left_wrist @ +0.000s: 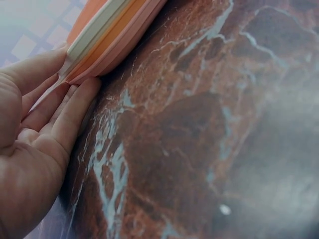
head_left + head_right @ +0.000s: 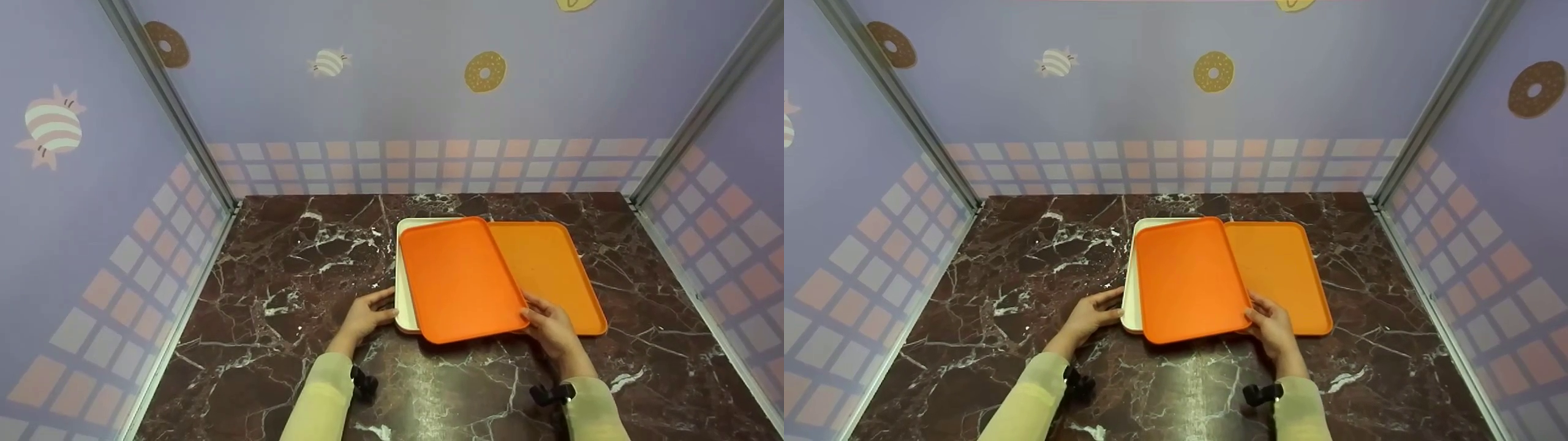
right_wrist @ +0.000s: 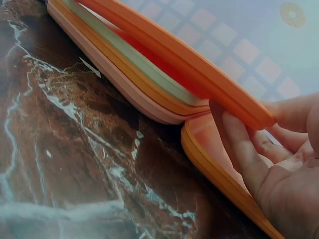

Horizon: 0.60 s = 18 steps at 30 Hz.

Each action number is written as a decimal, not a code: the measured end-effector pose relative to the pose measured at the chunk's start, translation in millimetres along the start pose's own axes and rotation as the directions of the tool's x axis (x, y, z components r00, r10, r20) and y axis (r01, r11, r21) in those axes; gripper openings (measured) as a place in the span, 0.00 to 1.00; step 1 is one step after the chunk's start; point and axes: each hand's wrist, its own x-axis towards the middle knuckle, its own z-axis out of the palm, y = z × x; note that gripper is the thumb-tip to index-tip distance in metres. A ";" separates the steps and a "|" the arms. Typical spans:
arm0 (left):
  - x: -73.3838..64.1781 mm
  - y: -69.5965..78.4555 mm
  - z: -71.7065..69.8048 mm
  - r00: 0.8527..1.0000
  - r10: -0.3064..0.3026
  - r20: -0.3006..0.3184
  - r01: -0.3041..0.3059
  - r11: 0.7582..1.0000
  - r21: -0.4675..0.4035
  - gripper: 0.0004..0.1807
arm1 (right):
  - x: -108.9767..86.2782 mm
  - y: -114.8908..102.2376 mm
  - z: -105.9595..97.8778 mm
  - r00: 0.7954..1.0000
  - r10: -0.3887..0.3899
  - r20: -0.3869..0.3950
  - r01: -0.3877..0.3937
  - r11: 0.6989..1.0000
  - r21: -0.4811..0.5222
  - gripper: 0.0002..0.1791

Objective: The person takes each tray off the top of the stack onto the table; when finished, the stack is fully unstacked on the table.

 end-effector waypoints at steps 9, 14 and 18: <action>-0.3 -1.9 -0.3 1.000 -0.004 -0.009 0.004 1.000 0.019 0.33 | -5.9 -1.5 -11.2 1.000 -0.012 -0.024 0.013 0.999 0.033 0.35; 0.3 -1.2 -0.6 1.000 -0.007 -0.009 0.008 1.000 0.018 0.34 | -9.7 -3.1 -18.3 0.998 -0.017 -0.065 0.021 0.998 0.057 0.31; 0.8 -0.2 -0.3 1.000 -0.017 -0.017 0.018 0.999 0.028 0.33 | -12.8 -4.1 -26.2 0.996 -0.019 -0.089 0.026 0.997 0.075 0.22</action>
